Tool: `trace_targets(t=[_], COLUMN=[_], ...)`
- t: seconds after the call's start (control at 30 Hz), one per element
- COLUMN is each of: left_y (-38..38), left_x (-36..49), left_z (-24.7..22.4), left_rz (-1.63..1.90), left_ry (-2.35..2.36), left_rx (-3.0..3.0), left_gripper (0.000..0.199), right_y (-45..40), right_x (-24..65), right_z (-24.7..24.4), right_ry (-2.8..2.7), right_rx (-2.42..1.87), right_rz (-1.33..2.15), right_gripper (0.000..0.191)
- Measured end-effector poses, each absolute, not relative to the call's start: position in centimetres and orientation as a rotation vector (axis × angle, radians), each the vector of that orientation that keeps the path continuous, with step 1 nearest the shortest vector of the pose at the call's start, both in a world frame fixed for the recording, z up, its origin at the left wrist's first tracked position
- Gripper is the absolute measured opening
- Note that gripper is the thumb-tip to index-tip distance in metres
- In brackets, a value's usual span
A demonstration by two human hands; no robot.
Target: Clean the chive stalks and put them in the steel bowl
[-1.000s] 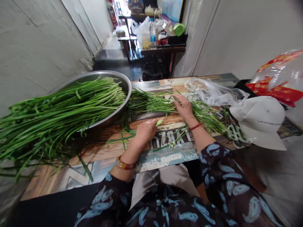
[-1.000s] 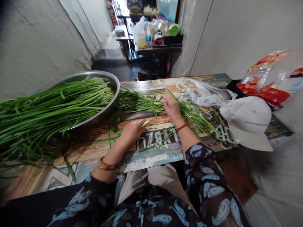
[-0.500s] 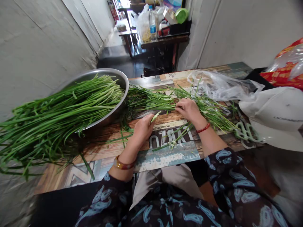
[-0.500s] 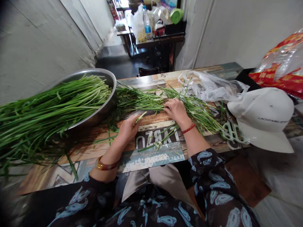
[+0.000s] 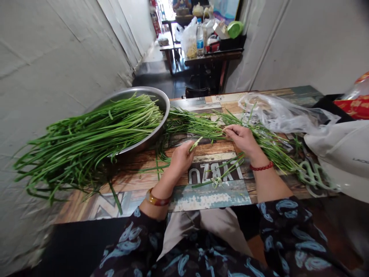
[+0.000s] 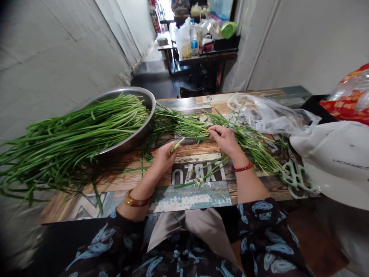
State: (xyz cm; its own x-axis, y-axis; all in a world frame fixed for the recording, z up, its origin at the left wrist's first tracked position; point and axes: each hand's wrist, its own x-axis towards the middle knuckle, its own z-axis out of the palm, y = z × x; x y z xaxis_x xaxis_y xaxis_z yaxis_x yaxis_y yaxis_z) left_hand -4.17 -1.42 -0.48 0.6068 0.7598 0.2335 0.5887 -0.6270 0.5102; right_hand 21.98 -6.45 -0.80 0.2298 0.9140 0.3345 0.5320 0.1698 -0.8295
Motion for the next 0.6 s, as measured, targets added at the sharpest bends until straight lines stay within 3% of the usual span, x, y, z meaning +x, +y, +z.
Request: trace_targets(t=[0.27, 0.43, 0.6], left_y=[-1.9, -1.9, -1.5], left_x=[-4.0, -3.9, -4.1], left_z=[-0.1, -0.3, -0.7], left_rz=[0.666, 0.739, 0.838], left_ry=[1.035, 1.045, 1.036], left_rx=[2.392, 2.385, 2.466], left_gripper=[0.024, 0.033, 0.026], right_y=[-7.0, -7.5, -7.9], right_x=[22.0, 22.1, 22.9], right_z=[-0.6, -0.3, 0.4], right_ry=[-1.541, -1.777, -1.801], right_rx=[-1.540, -1.461, -1.567], right_rz=[0.589, 0.847, 0.813], right_gripper=[0.023, 0.024, 0.021])
